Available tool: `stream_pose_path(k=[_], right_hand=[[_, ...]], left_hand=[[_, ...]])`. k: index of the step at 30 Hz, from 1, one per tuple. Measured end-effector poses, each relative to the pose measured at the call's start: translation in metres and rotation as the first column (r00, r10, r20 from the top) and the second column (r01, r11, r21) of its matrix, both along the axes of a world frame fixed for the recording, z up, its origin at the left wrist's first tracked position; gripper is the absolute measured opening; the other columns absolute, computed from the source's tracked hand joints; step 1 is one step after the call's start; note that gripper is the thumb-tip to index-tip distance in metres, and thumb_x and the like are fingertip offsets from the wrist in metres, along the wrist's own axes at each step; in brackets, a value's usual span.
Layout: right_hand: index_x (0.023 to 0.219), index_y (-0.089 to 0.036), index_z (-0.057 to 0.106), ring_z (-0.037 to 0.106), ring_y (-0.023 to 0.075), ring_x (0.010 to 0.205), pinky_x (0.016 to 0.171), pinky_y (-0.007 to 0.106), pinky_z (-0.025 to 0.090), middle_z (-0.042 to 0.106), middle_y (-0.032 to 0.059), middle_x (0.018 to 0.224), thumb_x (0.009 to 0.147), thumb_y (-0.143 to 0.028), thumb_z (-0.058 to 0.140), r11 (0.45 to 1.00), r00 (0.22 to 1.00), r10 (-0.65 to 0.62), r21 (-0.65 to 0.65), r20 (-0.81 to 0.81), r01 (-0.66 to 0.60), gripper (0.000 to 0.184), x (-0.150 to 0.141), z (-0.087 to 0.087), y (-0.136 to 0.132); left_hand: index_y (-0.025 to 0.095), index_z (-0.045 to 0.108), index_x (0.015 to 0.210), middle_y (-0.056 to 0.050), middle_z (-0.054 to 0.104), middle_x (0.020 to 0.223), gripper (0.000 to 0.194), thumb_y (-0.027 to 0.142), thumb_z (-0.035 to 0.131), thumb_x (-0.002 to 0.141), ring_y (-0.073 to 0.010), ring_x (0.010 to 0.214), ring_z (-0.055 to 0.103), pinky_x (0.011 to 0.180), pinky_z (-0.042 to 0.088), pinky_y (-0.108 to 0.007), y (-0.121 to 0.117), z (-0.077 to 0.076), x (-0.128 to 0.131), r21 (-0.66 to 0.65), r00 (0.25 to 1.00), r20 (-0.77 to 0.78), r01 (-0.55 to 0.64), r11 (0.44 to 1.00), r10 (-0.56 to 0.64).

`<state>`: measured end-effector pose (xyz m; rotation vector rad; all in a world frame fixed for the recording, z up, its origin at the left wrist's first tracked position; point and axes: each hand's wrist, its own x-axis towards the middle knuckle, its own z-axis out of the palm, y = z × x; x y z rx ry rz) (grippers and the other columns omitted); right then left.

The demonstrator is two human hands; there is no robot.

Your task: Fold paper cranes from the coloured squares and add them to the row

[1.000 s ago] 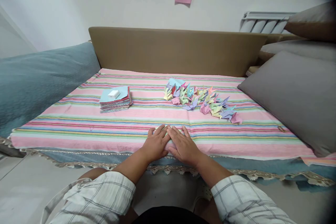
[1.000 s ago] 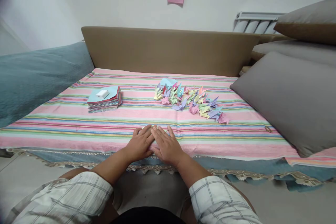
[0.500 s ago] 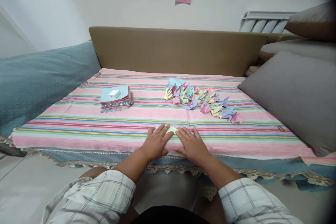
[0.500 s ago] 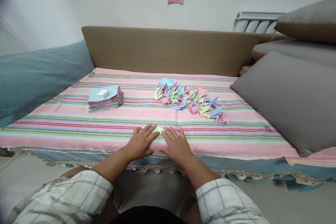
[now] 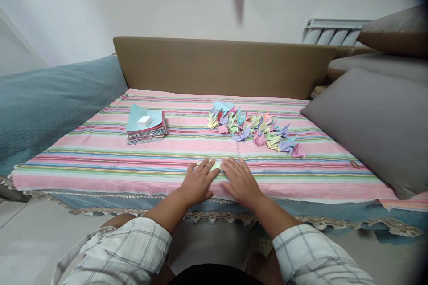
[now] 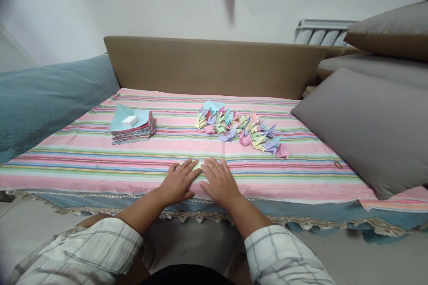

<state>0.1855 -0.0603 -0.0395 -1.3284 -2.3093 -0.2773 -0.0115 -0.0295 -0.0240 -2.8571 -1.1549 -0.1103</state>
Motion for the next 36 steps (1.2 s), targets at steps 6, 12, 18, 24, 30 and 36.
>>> stream_pose_path(k=[6, 12, 18, 24, 30, 36], right_hand=[[0.142, -0.01, 0.019, 0.028, 0.0241, 0.133, 0.109, 0.051, 0.013, 0.029, 0.0143, 0.144, 0.088, -0.056, 0.031, 0.98, 0.993, 0.116, -0.166, 0.003, -0.113, 0.072, -0.019, -0.008, 0.008], [0.143, -0.01, 0.012, 0.03, 0.0241, 0.132, 0.107, 0.053, 0.015, 0.028, 0.014, 0.145, 0.089, -0.056, 0.028, 0.971, 0.999, 0.041, -0.235, 0.003, -0.039, 0.073, -0.02, -0.01, 0.007], [0.143, -0.013, 0.016, 0.025, 0.0254, 0.134, 0.107, 0.053, 0.015, 0.03, 0.0129, 0.144, 0.088, -0.058, 0.03, 0.974, 0.999, 0.042, -0.223, 0.02, -0.037, 0.073, -0.019, -0.013, 0.006], [0.139, -0.024, 0.031, 0.025, 0.0287, 0.133, 0.104, 0.055, 0.018, 0.029, 0.0129, 0.145, 0.085, -0.06, 0.035, 0.978, 0.992, 0.09, -0.198, 0.087, -0.072, 0.065, -0.016, -0.012, 0.006], [0.135, -0.028, 0.038, 0.025, 0.0292, 0.133, 0.104, 0.056, 0.019, 0.029, 0.0124, 0.145, 0.084, -0.061, 0.037, 0.975, 0.991, 0.094, -0.21, 0.092, -0.073, 0.06, -0.016, -0.01, 0.006], [0.128, -0.022, 0.047, 0.028, 0.0245, 0.133, 0.106, 0.05, 0.022, 0.033, 0.0111, 0.143, 0.087, -0.05, 0.043, 0.975, 0.994, 0.095, -0.207, 0.056, -0.082, 0.05, -0.013, -0.008, 0.007]], left_hand=[[0.024, 0.024, 0.138, -0.011, 0.03, 0.145, 0.08, 0.036, 0.062, 0.069, -0.03, 0.133, 0.021, 0.099, 0.024, -0.051, 0.001, 0.0, 0.0, -0.023, 1.0, 0.011, -0.009, 1.0, 0.009], [0.02, 0.021, 0.137, -0.013, 0.038, 0.139, 0.092, 0.037, 0.069, 0.061, -0.029, 0.13, 0.028, 0.096, 0.029, -0.049, 0.006, -0.002, 0.002, -0.124, 0.986, 0.105, -0.115, 0.986, 0.129], [0.019, 0.024, 0.135, -0.014, 0.039, 0.138, 0.092, 0.04, 0.071, 0.059, -0.0289, 0.13, 0.028, 0.097, 0.029, -0.047, 0.01, -0.004, 0.001, -0.145, 0.972, 0.158, -0.151, 0.978, 0.174], [0.02, 0.024, 0.137, -0.012, 0.037, 0.14, 0.089, 0.041, 0.069, 0.063, -0.0307, 0.134, 0.019, 0.103, 0.02, -0.052, 0.012, -0.009, -0.007, -0.099, 0.973, 0.131, -0.176, 0.979, 0.188], [0.019, 0.027, 0.137, -0.013, 0.029, 0.145, 0.083, 0.045, 0.065, 0.068, -0.0308, 0.135, 0.017, 0.107, 0.012, -0.053, 0.013, -0.008, -0.02, -0.053, 0.995, 0.074, -0.059, 0.997, 0.063], [0.02, 0.039, 0.13, -0.013, 0.03, 0.145, 0.069, 0.05, 0.062, 0.072, -0.0307, 0.135, 0.018, 0.107, 0.012, -0.053, 0.012, -0.004, -0.026, -0.009, 0.999, 0.042, 0.001, 1.0, 0.0]])
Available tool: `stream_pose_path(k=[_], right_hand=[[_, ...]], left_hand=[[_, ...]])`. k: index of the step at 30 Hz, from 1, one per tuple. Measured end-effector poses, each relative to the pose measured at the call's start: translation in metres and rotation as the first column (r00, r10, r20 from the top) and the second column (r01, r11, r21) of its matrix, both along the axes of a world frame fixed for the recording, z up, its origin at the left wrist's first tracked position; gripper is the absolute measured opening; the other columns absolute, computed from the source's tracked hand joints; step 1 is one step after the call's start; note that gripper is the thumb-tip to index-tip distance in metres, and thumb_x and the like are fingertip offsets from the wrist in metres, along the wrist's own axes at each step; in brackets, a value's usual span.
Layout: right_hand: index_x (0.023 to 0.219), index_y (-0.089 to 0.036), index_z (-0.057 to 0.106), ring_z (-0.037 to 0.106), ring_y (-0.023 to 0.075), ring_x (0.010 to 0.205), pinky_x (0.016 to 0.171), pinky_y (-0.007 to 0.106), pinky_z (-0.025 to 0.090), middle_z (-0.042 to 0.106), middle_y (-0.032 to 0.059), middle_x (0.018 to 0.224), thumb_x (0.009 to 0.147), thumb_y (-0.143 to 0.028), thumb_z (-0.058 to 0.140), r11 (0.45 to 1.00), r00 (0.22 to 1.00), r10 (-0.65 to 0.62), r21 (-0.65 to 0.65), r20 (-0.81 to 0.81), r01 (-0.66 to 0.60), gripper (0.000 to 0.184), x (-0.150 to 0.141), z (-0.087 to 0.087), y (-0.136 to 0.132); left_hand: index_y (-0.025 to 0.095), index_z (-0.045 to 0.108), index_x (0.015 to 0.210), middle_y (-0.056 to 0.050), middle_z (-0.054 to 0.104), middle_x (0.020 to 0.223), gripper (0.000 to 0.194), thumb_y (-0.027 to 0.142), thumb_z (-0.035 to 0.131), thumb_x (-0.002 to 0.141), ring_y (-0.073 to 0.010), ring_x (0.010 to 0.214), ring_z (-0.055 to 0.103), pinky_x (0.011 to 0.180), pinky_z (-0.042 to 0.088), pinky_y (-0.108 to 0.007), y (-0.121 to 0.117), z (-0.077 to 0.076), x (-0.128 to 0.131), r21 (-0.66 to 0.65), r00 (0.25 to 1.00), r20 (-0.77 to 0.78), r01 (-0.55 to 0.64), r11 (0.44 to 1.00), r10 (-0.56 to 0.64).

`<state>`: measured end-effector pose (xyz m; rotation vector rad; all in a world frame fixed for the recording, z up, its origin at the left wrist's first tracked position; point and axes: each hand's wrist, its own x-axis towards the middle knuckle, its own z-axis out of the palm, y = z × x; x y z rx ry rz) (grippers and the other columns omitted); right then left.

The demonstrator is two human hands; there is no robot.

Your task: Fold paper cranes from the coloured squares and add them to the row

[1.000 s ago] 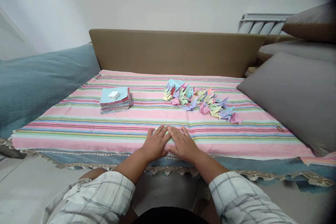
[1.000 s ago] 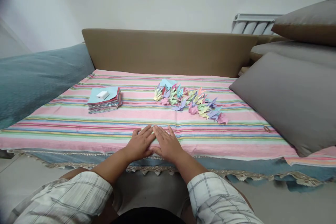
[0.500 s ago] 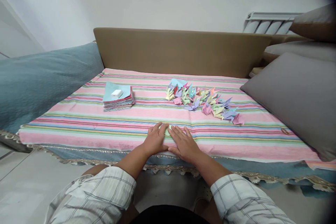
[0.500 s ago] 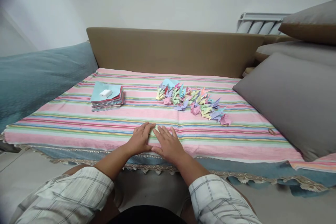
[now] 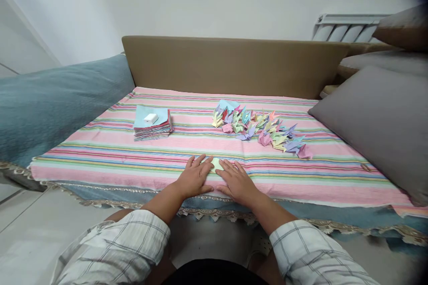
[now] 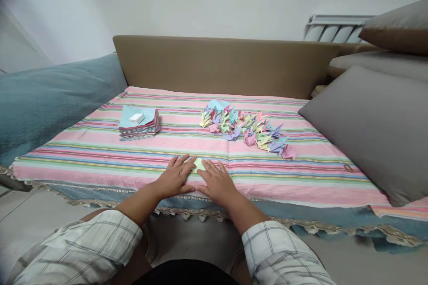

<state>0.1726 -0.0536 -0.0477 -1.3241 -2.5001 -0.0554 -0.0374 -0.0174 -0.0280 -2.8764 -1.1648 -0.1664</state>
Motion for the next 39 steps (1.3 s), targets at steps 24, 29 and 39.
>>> stream_pose_path(k=[24, 29, 39], right_hand=[[0.111, -0.016, 0.06, 0.048, 0.024, 0.118, 0.097, 0.042, 0.043, 0.057, 0.0068, 0.124, 0.088, -0.028, 0.045, 0.989, 0.992, -0.105, 0.094, -0.074, 0.112, 0.03, 0.028, 0.003, 0.002], [0.109, -0.017, 0.061, 0.049, 0.0249, 0.115, 0.095, 0.042, 0.044, 0.059, 0.0064, 0.122, 0.088, -0.027, 0.046, 0.988, 0.991, -0.089, 0.118, -0.099, 0.101, 0.028, 0.03, 0.002, 0.003], [0.101, -0.018, 0.063, 0.051, 0.0238, 0.112, 0.099, 0.041, 0.04, 0.061, 0.0086, 0.117, 0.086, -0.027, 0.05, 0.985, 0.985, -0.073, 0.145, -0.155, 0.096, 0.023, 0.027, 0.003, 0.006]], left_hand=[[0.037, 0.03, 0.136, -0.007, 0.02, 0.15, 0.074, 0.043, 0.066, 0.071, -0.0315, 0.136, 0.016, 0.103, 0.008, -0.061, 0.006, 0.015, -0.038, -0.102, 0.995, -0.097, -0.028, 0.994, 0.018], [0.034, 0.035, 0.134, -0.007, 0.025, 0.148, 0.073, 0.047, 0.066, 0.07, -0.0309, 0.135, 0.021, 0.105, 0.014, -0.058, 0.009, 0.021, -0.054, -0.145, 0.992, -0.063, -0.122, 0.982, 0.113], [0.02, 0.044, 0.13, -0.009, 0.045, 0.137, 0.052, 0.046, 0.047, 0.085, -0.0246, 0.13, 0.034, 0.11, 0.017, -0.045, -0.007, 0.021, 0.001, 0.15, 0.986, 0.127, 0.093, 0.984, -0.112]])
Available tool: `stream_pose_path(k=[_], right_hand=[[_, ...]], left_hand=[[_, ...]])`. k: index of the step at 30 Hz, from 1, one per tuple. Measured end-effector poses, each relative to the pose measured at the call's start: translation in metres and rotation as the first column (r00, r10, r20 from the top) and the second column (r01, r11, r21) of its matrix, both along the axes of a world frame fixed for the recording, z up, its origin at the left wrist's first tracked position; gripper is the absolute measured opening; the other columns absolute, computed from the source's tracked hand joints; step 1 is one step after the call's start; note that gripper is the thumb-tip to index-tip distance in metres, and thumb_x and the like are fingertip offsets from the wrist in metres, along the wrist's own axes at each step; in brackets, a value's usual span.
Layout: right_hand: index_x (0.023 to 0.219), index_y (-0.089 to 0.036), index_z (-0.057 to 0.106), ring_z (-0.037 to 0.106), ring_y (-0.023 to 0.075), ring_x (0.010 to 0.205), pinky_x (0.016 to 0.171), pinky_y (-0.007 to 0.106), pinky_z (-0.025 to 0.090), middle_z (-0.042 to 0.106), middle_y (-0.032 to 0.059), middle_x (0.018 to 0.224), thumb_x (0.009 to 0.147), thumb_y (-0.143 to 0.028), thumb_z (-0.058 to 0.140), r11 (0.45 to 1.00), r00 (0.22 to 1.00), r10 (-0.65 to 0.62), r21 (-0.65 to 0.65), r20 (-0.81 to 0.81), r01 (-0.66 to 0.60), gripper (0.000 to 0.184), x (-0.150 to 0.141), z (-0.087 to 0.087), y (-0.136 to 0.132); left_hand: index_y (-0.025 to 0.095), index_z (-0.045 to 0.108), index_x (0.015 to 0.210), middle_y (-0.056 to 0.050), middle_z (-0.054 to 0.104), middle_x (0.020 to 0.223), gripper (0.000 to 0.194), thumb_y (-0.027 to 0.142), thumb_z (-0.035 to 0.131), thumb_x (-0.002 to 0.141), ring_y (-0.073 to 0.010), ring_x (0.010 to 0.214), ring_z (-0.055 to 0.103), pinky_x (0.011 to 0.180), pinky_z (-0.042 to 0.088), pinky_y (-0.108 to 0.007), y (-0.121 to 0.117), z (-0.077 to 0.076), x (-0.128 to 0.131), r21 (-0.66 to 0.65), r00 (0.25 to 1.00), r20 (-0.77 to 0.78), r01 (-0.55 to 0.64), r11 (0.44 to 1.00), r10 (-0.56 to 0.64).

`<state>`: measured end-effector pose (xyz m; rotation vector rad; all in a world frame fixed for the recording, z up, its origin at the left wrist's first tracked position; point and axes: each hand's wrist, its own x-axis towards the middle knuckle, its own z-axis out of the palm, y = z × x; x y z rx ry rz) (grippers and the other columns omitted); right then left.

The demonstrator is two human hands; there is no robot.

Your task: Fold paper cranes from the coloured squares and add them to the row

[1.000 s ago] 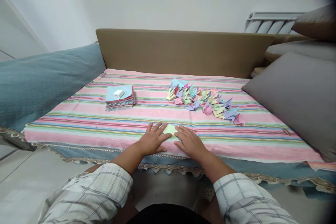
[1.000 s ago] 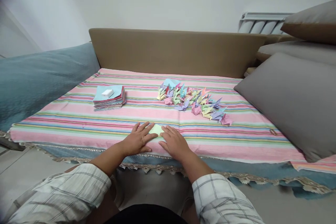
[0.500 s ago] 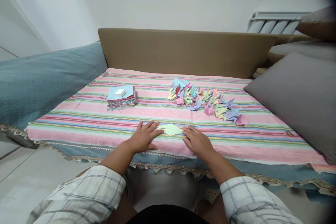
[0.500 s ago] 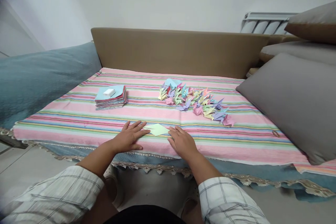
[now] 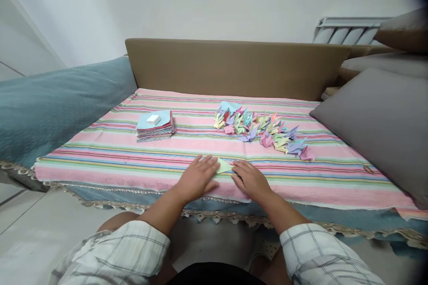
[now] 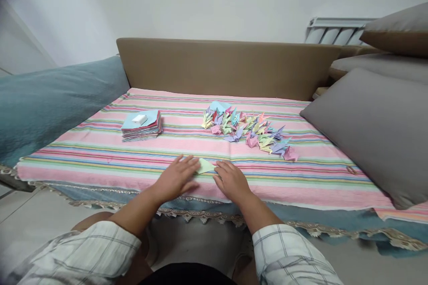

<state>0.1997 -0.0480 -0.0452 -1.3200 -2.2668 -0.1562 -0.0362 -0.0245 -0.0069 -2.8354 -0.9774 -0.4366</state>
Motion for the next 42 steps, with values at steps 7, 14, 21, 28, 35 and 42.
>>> stream_pose_path(k=[7, 14, 21, 28, 35, 42], right_hand=[[0.099, -0.016, 0.063, 0.05, 0.0247, 0.111, 0.096, 0.042, 0.042, 0.06, 0.0133, 0.115, 0.085, -0.03, 0.051, 0.999, 0.998, -0.039, -0.019, -0.048, 0.038, 0.023, 0.004, 0.0, 0.001], [0.124, -0.013, 0.048, 0.041, 0.025, 0.123, 0.105, 0.048, 0.029, 0.052, 0.0135, 0.128, 0.087, -0.032, 0.045, 0.996, 0.998, 0.065, 0.056, -0.027, -0.063, 0.041, -0.011, 0.004, -0.003], [0.141, -0.012, 0.022, 0.033, 0.0234, 0.13, 0.108, 0.048, 0.021, 0.035, 0.0128, 0.142, 0.088, -0.038, 0.044, 0.994, 0.995, 0.065, -0.094, 0.069, -0.058, 0.063, -0.03, -0.013, -0.003], [0.137, -0.015, 0.033, 0.037, 0.0233, 0.127, 0.106, 0.046, 0.025, 0.043, 0.0113, 0.137, 0.089, -0.034, 0.044, 0.991, 0.999, 0.048, -0.128, -0.002, -0.048, 0.053, -0.026, -0.01, -0.003], [0.106, -0.021, 0.06, 0.054, 0.0208, 0.107, 0.094, 0.039, 0.038, 0.063, 0.0074, 0.114, 0.085, -0.029, 0.053, 0.994, 0.981, 0.069, -0.074, -0.183, -0.083, 0.024, -0.023, 0.0, 0.014], [0.088, -0.023, 0.064, 0.055, 0.0202, 0.102, 0.091, 0.039, 0.037, 0.066, 0.0043, 0.107, 0.083, -0.027, 0.055, 0.986, 0.97, 0.102, -0.106, -0.219, -0.128, 0.01, -0.022, 0.008, 0.019]], left_hand=[[0.015, 0.032, 0.137, -0.013, 0.032, 0.144, 0.079, 0.062, 0.05, 0.076, -0.0295, 0.134, 0.025, 0.109, 0.016, -0.045, 0.004, -0.029, 0.023, -0.037, 0.995, -0.099, -0.004, 0.999, 0.0], [0.017, 0.03, 0.138, -0.012, 0.032, 0.144, 0.082, 0.057, 0.058, 0.072, -0.0298, 0.134, 0.024, 0.109, 0.016, -0.046, 0.004, -0.026, 0.022, -0.087, 0.997, -0.077, -0.008, 0.996, 0.001], [0.016, 0.026, 0.139, -0.012, 0.036, 0.142, 0.083, 0.044, 0.062, 0.07, -0.0294, 0.132, 0.027, 0.109, 0.019, -0.046, 0.006, -0.027, 0.02, -0.169, 0.997, 0.002, -0.071, 0.983, 0.072], [0.016, 0.037, 0.131, -0.013, 0.039, 0.14, 0.079, 0.045, 0.069, 0.065, -0.0319, 0.13, 0.031, 0.107, 0.021, -0.05, 0.01, -0.02, 0.006, -0.235, 0.989, 0.026, -0.133, 0.963, 0.143], [0.019, 0.058, 0.104, -0.008, 0.063, 0.114, 0.03, 0.029, 0.061, 0.076, -0.0248, 0.105, 0.054, 0.091, 0.042, -0.039, 0.013, -0.007, 0.012, -0.192, 0.982, 0.09, -0.148, 0.97, 0.168], [0.021, 0.067, 0.08, -0.006, 0.066, 0.11, 0.011, 0.03, 0.06, 0.079, -0.0228, 0.097, 0.059, 0.085, 0.045, -0.037, 0.019, -0.002, 0.012, -0.175, 0.988, 0.101, -0.095, 0.98, 0.114]])
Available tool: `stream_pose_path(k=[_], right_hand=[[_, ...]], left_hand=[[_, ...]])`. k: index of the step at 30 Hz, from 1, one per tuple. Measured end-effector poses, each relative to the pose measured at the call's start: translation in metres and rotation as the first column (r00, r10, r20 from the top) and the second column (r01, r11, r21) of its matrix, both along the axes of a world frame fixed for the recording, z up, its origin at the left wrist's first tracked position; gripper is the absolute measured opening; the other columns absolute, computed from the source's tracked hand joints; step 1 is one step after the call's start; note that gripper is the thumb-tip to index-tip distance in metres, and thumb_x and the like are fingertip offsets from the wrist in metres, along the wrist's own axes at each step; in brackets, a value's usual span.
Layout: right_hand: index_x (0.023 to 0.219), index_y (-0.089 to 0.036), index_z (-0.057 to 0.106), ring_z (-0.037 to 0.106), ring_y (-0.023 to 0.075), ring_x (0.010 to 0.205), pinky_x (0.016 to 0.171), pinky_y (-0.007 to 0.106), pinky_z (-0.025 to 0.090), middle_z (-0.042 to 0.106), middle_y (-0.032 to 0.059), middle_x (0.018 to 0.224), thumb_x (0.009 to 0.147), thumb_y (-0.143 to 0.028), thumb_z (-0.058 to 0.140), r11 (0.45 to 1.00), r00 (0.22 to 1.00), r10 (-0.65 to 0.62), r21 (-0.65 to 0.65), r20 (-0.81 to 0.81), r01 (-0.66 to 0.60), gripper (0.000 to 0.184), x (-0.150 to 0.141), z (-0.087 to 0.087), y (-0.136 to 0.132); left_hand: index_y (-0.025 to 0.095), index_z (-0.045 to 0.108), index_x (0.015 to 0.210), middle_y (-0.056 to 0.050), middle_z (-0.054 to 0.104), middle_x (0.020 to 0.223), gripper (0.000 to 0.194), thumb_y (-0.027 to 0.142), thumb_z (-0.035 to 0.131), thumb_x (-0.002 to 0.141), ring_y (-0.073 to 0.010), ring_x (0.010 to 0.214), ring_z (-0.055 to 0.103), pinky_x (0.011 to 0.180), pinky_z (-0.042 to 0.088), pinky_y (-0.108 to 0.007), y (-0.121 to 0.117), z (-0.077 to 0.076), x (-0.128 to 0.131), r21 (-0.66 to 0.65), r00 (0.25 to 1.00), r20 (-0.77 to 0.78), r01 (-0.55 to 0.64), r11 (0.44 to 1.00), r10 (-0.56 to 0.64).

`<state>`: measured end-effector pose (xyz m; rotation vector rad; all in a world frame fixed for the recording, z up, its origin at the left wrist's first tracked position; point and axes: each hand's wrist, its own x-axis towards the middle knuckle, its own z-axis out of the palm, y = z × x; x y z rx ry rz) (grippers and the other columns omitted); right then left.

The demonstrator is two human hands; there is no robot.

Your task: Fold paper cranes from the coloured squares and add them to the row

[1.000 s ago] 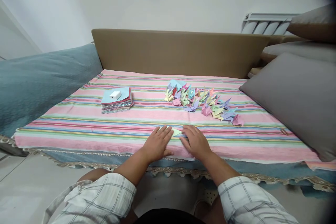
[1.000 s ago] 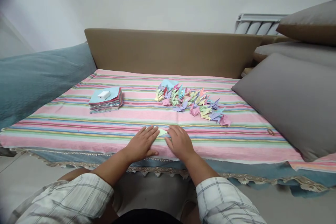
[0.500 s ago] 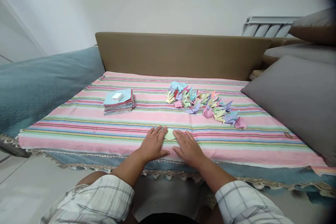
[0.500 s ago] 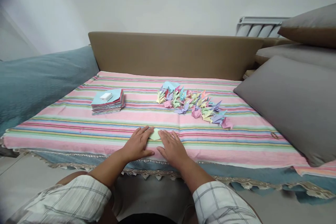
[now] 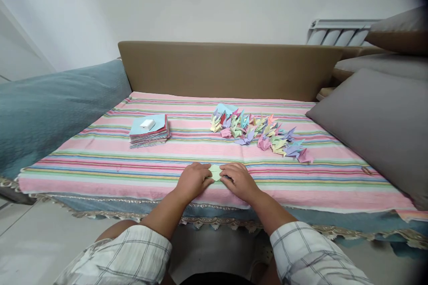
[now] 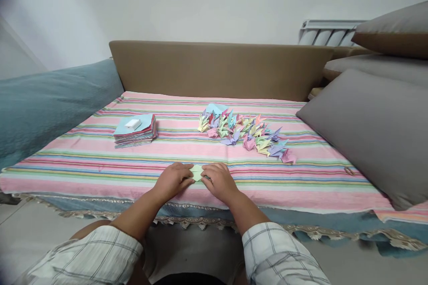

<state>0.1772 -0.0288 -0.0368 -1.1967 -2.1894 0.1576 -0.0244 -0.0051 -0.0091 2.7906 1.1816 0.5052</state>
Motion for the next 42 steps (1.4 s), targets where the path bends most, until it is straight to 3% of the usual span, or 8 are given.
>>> stream_pose_path(k=[10, 15, 19, 29, 42], right_hand=[[0.079, -0.022, 0.06, 0.052, 0.0193, 0.101, 0.088, 0.036, 0.035, 0.063, 0.0033, 0.106, 0.082, -0.025, 0.054, 0.995, 0.996, -0.059, -0.087, -0.073, 0.053, 0.007, -0.004, 0.001, -0.001], [0.081, -0.022, 0.06, 0.052, 0.0201, 0.101, 0.088, 0.037, 0.034, 0.063, 0.0023, 0.104, 0.075, -0.031, 0.064, 0.988, 0.989, -0.104, -0.128, -0.11, 0.089, 0.011, -0.008, 0.001, 0.0], [0.076, -0.023, 0.061, 0.053, 0.0195, 0.099, 0.088, 0.037, 0.034, 0.063, 0.0016, 0.102, 0.077, -0.034, 0.062, 0.98, 0.984, -0.143, -0.151, -0.102, 0.127, 0.011, -0.011, 0.001, 0.002], [0.076, -0.023, 0.061, 0.052, 0.019, 0.097, 0.085, 0.036, 0.035, 0.063, 0.0018, 0.102, 0.084, -0.031, 0.052, 0.97, 0.98, -0.199, -0.145, -0.009, 0.196, 0.014, -0.017, 0.0, 0.004], [0.065, -0.022, 0.055, 0.052, 0.0194, 0.087, 0.081, 0.035, 0.035, 0.062, 0.0018, 0.088, 0.077, -0.029, 0.057, 0.943, 0.951, -0.311, -0.122, 0.004, 0.309, 0.015, -0.027, -0.001, 0.008]], left_hand=[[0.02, 0.066, 0.075, -0.006, 0.066, 0.108, 0.015, 0.031, 0.058, 0.081, -0.0224, 0.097, 0.059, 0.084, 0.045, -0.037, 0.002, -0.005, 0.0, -0.022, 0.997, 0.061, -0.037, 0.999, 0.038], [0.019, 0.064, 0.071, -0.006, 0.067, 0.107, 0.016, 0.029, 0.056, 0.081, -0.0215, 0.095, 0.059, 0.084, 0.044, -0.037, 0.002, -0.006, 0.001, -0.022, 0.994, 0.094, -0.052, 0.998, 0.054], [0.019, 0.064, 0.072, -0.006, 0.065, 0.11, 0.015, 0.029, 0.056, 0.081, -0.0219, 0.098, 0.059, 0.086, 0.044, -0.038, 0.002, -0.008, 0.002, -0.039, 0.989, 0.125, -0.076, 0.996, 0.08], [0.018, 0.063, 0.065, -0.009, 0.064, 0.11, 0.013, 0.028, 0.064, 0.074, -0.024, 0.105, 0.056, 0.089, 0.043, -0.039, 0.003, -0.013, 0.003, -0.098, 0.959, 0.22, -0.16, 0.982, 0.178], [0.019, 0.059, 0.061, -0.008, 0.062, 0.113, 0.012, 0.022, 0.059, 0.073, -0.0255, 0.104, 0.054, 0.089, 0.041, -0.042, -0.002, -0.017, 0.011, -0.048, 0.947, 0.205, -0.241, 0.969, 0.246]])
